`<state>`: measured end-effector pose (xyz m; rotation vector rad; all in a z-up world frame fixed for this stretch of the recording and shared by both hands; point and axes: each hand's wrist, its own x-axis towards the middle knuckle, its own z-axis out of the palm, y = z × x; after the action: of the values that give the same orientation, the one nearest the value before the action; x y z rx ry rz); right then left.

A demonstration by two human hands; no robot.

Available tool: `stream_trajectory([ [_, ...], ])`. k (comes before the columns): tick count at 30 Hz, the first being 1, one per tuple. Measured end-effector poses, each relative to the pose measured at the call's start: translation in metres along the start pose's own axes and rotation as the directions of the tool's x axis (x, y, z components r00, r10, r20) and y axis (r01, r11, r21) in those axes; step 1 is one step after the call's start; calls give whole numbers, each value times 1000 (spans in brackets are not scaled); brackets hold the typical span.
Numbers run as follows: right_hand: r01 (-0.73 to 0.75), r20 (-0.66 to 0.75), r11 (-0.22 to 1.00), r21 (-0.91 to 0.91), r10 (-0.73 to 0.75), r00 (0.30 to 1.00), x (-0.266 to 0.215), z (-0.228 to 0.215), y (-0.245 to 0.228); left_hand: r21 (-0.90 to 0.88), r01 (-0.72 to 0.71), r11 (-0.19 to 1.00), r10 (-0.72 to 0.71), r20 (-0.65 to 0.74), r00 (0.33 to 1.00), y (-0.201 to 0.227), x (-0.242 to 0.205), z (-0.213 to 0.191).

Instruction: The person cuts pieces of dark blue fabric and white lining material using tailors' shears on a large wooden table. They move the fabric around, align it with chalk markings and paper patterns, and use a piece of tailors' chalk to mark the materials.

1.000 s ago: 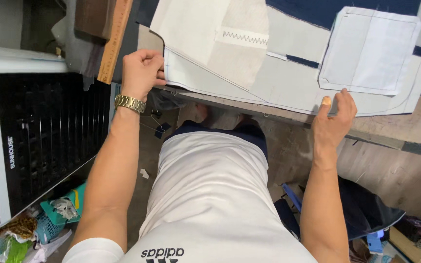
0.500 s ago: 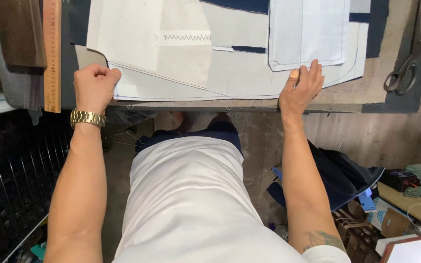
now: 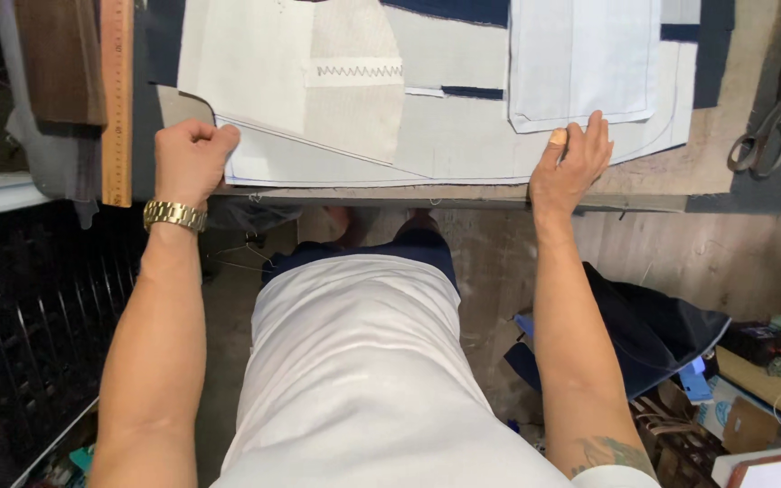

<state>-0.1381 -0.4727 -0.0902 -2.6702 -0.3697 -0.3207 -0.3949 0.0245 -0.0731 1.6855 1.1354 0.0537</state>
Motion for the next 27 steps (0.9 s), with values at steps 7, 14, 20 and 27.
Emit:
stream_trajectory([
  [7,-15,10,1000,0,15,1000,-1,2,4,-3,58,998,-58,54,997,35,-22,8],
  [14,-164,-41,986,-6,164,986,1,-8,-19,387,-99,917,54,126,991,56,-27,-2],
  [20,-55,-115,989,136,71,991,-29,-17,-57,415,-44,909,-6,117,993,79,-45,-2],
  [27,113,-4,959,261,-116,993,-55,-24,-80,352,35,935,-63,67,996,82,-50,1],
])
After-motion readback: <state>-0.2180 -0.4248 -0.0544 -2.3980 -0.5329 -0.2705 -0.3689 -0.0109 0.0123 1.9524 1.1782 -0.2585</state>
